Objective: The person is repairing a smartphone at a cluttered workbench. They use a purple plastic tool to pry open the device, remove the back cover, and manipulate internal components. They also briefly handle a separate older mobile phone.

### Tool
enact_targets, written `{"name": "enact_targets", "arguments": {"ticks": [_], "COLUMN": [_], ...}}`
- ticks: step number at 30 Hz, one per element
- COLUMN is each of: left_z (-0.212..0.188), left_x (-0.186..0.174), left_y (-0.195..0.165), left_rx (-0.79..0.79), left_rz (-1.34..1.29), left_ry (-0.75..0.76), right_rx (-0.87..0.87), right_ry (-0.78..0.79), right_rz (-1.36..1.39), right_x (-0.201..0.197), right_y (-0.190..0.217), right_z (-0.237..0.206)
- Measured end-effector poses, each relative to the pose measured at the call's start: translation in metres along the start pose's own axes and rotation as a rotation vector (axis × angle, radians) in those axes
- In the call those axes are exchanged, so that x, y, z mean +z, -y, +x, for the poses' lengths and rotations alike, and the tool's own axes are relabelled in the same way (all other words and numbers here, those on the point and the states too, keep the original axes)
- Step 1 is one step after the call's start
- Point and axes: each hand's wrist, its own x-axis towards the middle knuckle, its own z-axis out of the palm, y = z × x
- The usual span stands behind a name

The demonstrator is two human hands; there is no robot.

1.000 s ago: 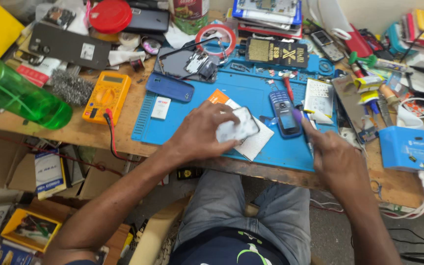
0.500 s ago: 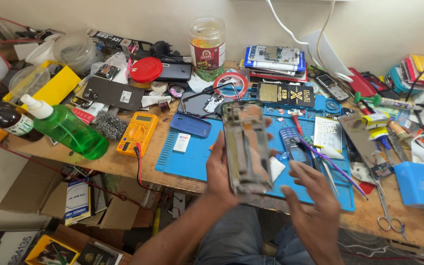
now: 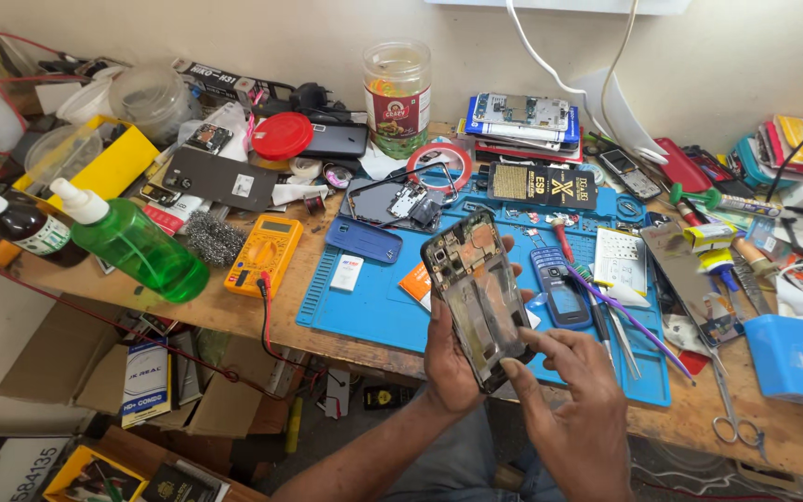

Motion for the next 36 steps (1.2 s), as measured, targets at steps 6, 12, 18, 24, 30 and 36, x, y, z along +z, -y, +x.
{"name": "enact_targets", "arguments": {"ticks": [6,12,18,24,30,36], "left_z": [0.001,-0.002,0.011,0.002,0.005,0.014], "left_x": [-0.006,-0.014,-0.020,-0.019,-0.022,-0.031], "left_y": [0.005,0.014,0.022,0.023,0.026,0.025], "left_rx": [0.026,0.072,0.087,0.099,0.146,0.110], "left_rz": [0.159,0.334,0.240,0.294,0.403,0.244], "left_ry": [-0.036,-0.012,-0.148,-0.090,-0.081,-0.127], "right_rx": [0.022,0.261,-0.176,0.132,-0.078,-0.278], "right_ry": [0.032,0.085,-0.037,0.102,0.070,-0.012], "right_rz": [0.104,0.494,0.205,0.114,0.131,0.216], "right_x": [0.012,0.025,0.017,0.019,0.029,0.023], "right_y": [-0.014,-0.019,-0.002,-0.030,-0.033,-0.031], "right_z": [0.002,0.008,-0.001,0.018,0.010,0.009]}}
